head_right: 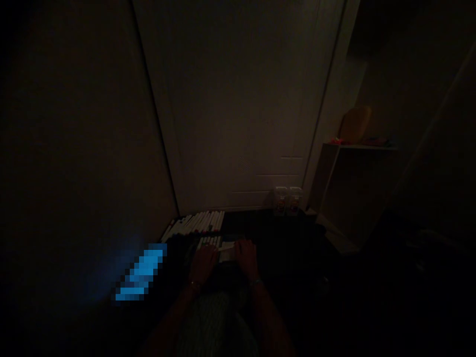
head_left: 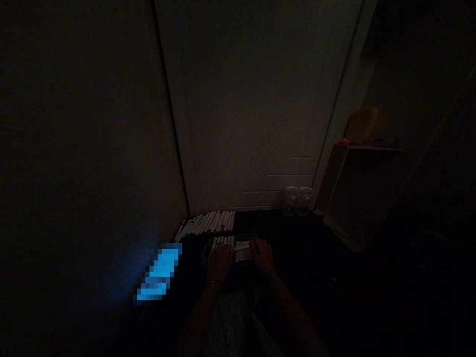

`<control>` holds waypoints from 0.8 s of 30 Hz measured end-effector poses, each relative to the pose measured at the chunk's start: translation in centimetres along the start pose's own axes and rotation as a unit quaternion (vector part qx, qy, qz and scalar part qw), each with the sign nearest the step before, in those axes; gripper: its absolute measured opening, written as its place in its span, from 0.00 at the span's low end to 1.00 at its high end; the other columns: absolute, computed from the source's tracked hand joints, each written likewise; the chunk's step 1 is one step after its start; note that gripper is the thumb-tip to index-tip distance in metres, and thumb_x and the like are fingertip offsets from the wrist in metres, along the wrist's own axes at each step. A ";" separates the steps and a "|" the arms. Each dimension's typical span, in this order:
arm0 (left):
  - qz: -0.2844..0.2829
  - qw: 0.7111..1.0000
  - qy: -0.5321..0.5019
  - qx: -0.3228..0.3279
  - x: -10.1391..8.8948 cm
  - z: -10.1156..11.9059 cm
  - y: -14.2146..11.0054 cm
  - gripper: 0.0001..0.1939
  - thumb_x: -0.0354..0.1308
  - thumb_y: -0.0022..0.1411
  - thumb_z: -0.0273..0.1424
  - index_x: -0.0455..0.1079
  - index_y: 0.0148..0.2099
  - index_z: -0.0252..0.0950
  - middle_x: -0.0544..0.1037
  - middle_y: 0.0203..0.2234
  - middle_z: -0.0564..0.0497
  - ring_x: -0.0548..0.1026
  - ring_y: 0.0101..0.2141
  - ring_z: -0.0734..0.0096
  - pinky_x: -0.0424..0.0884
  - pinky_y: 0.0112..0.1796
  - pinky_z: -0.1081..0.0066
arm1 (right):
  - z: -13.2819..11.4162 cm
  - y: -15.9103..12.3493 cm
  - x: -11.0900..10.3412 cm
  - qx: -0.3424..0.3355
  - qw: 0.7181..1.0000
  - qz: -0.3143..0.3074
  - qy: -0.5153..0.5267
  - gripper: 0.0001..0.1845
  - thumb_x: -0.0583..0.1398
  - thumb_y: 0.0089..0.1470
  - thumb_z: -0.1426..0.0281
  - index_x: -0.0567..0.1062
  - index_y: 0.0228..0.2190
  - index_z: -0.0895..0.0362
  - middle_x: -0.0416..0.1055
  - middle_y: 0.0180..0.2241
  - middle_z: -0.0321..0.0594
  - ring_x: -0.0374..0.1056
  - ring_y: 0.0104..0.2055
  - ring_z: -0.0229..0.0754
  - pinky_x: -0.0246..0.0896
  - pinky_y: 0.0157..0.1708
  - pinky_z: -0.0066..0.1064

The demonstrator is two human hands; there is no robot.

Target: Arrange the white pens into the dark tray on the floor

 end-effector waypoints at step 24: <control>-0.016 1.000 -0.005 -0.018 0.0 -0.1 0.1 0.16 0.38 0.64 0.33 0.67 0.39 0.36 0.73 0.34 0.47 0.67 0.40 0.64 0.60 0.43 0.64 | -0.5 0.0 -0.7 0.002 0.999 -0.009 0.040 0.14 0.45 0.60 0.67 0.69 0.40 0.51 0.70 0.38 0.37 0.62 0.42 0.40 0.49 0.42 0.31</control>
Point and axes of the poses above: each hand's wrist, its own y-axis towards the middle knuckle, its own x-axis out of the palm, z = x × y, the point moved 6 cm from there along y, towards the middle knuckle
